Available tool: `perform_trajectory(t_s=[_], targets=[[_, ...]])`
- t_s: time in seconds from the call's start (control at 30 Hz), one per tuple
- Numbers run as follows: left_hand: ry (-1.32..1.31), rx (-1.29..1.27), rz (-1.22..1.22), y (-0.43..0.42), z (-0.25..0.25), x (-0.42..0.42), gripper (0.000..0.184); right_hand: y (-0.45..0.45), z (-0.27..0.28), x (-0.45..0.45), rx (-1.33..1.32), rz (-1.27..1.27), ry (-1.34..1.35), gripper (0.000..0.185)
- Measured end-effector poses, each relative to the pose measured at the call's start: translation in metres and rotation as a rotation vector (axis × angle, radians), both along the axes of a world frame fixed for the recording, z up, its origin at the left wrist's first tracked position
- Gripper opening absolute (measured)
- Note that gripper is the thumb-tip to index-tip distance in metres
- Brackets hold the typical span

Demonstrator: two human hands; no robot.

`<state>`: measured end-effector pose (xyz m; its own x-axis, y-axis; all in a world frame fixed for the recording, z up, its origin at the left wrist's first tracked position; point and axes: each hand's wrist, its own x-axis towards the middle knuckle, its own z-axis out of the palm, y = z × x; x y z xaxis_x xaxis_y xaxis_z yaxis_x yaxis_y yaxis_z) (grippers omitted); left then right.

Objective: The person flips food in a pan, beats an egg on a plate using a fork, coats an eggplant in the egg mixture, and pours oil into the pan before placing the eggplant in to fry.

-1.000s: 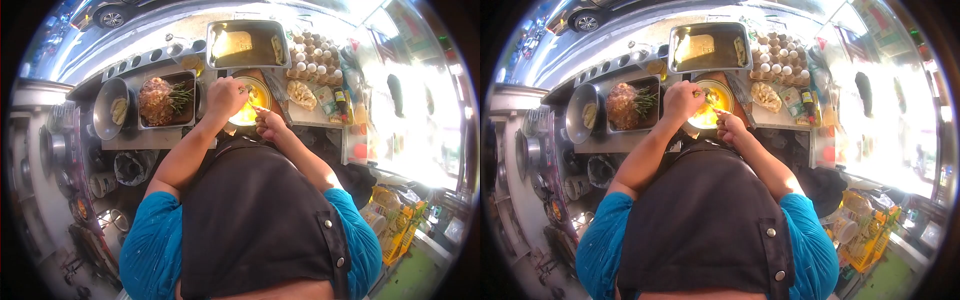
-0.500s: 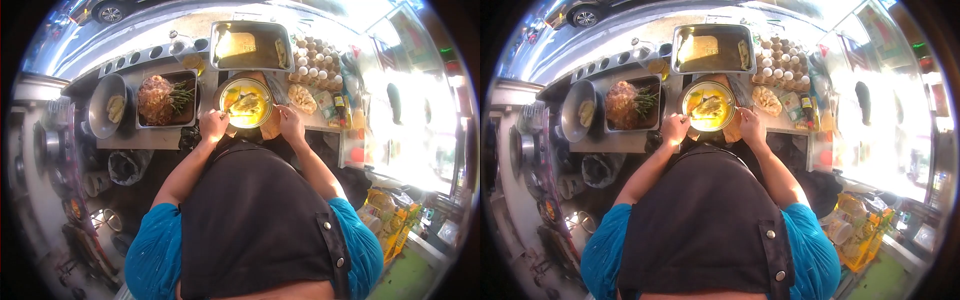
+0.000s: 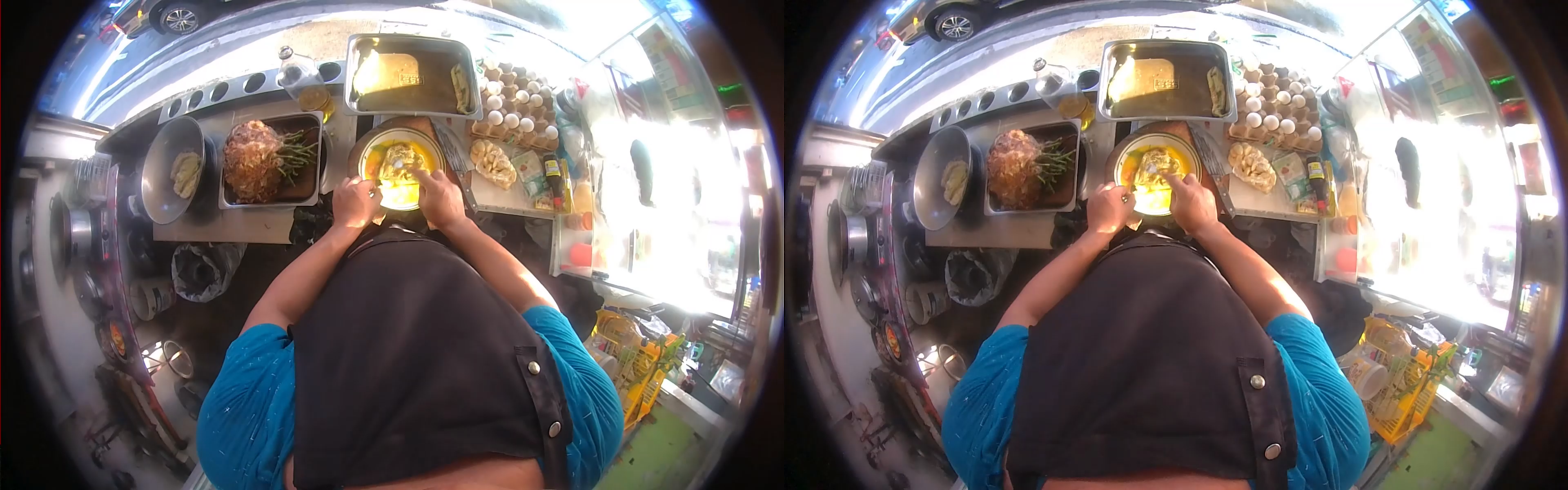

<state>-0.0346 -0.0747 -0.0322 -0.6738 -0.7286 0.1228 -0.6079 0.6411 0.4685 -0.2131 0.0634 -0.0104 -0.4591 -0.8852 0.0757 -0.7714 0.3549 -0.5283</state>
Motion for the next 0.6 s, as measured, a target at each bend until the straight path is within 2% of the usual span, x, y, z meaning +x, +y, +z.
perform_trajectory(t_s=[0.07, 0.17, 0.3, 0.37, 0.6], targets=[[-0.008, -0.014, -0.009, 0.0, 0.0, -0.005, 0.015, 0.009, -0.01, 0.002, 0.076, 0.069, -0.05, 0.035], [-0.005, -0.026, -0.026, 0.002, -0.002, -0.008, 0.014, 0.017, -0.01, -0.002, 0.06, 0.02, -0.023, 0.036], [-0.004, -0.075, -0.043, 0.0, -0.004, -0.01, 0.013, 0.032, 0.017, -0.001, 0.109, 0.018, -0.117, 0.038], [-0.007, -0.069, -0.044, -0.001, -0.004, -0.011, 0.013, 0.041, -0.004, -0.004, 0.118, 0.017, -0.115, 0.038], [-0.046, -0.041, -0.025, 0.0, 0.002, -0.009, 0.013, 0.05, 0.026, -0.026, 0.134, -0.066, -0.1, 0.037]])
